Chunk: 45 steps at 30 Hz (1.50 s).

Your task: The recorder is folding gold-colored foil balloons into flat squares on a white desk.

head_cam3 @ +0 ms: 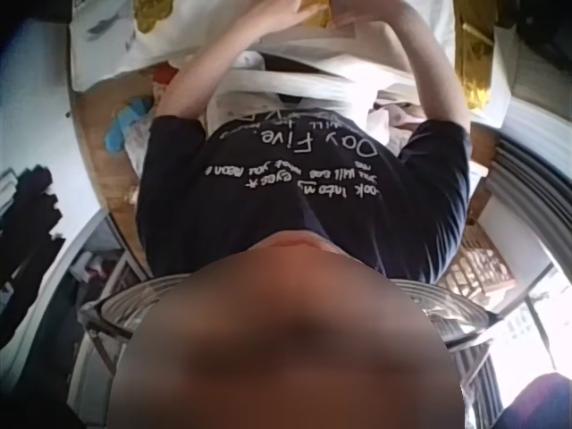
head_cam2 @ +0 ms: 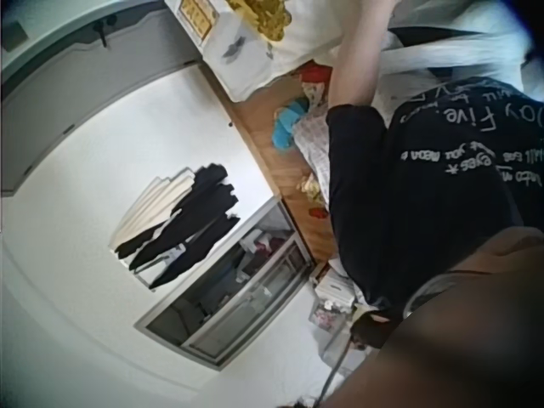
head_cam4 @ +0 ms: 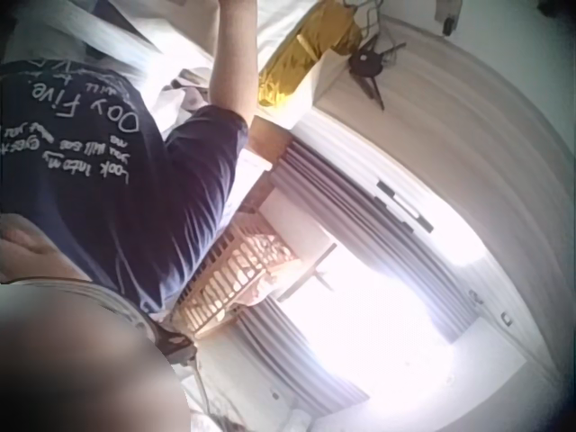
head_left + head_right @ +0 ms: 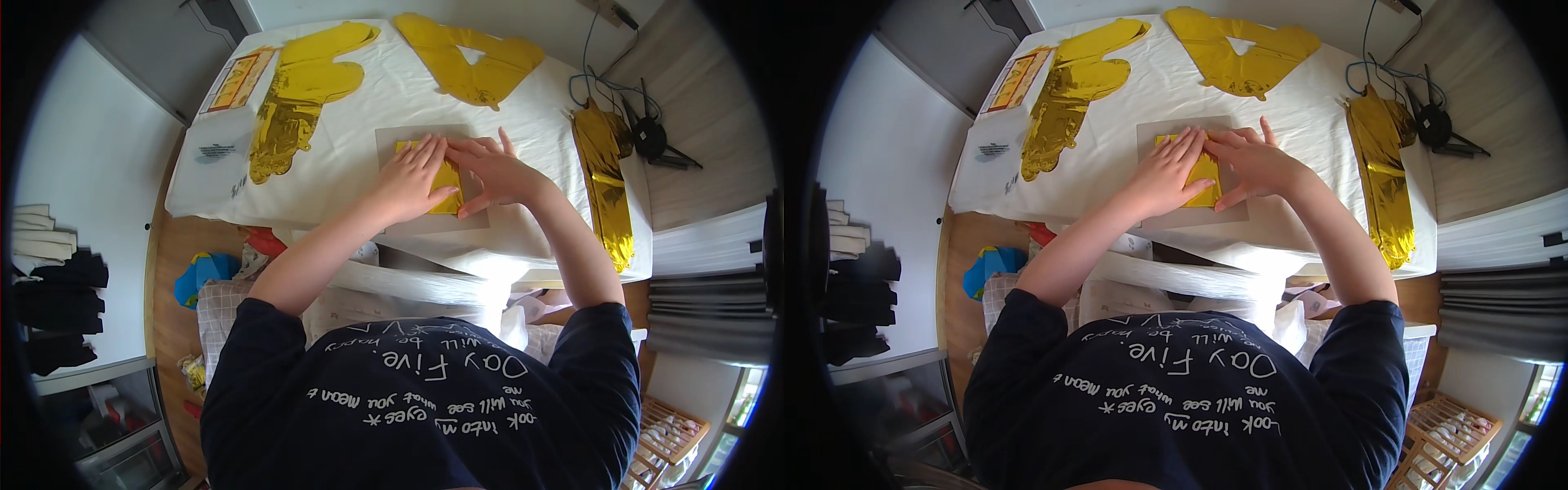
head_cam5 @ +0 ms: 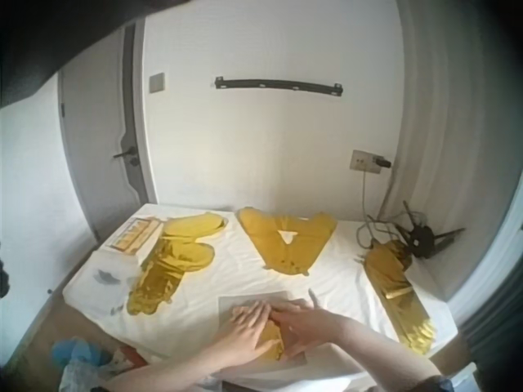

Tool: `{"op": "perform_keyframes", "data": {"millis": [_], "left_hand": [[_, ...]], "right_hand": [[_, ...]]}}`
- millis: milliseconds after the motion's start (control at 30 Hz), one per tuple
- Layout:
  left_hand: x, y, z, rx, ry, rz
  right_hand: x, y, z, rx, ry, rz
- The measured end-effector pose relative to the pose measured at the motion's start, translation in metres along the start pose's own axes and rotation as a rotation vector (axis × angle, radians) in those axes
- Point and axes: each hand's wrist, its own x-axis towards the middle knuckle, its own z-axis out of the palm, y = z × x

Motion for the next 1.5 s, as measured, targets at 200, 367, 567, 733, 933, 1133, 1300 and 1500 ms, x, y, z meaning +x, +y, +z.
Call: {"op": "perform_keyframes", "data": {"millis": [200, 367, 567, 733, 933, 1133, 1300, 1500], "left_hand": [[0.0, 0.004, 0.002, 0.085, 0.002, -0.046], [-0.001, 0.005, -0.002, 0.105, -0.001, -0.061], [0.0, 0.012, -0.012, 0.074, -0.06, -0.11], [0.002, 0.017, -0.016, 0.033, -0.115, -0.136], [0.002, 0.013, -0.008, 0.003, -0.056, -0.152], [0.004, 0.006, -0.006, 0.004, -0.087, -0.091], [0.003, 0.008, -0.004, 0.107, -0.062, -0.129], [0.002, 0.01, -0.003, 0.125, -0.084, -0.153]], "right_hand": [[-0.001, 0.007, 0.002, 0.069, 0.006, 0.039], [-0.003, 0.015, 0.017, 0.387, 0.14, -0.008], [0.015, -0.055, 0.039, 0.73, 0.447, -0.201], [0.026, -0.052, 0.052, 0.685, 0.497, -0.081], [0.032, -0.042, 0.057, 1.106, 0.55, -0.053], [0.023, -0.049, 0.043, 1.307, 0.541, 0.014], [0.013, -0.01, 0.056, 1.422, 0.826, -0.001], [0.005, -0.02, 0.037, 1.065, 0.843, 0.036]]}}
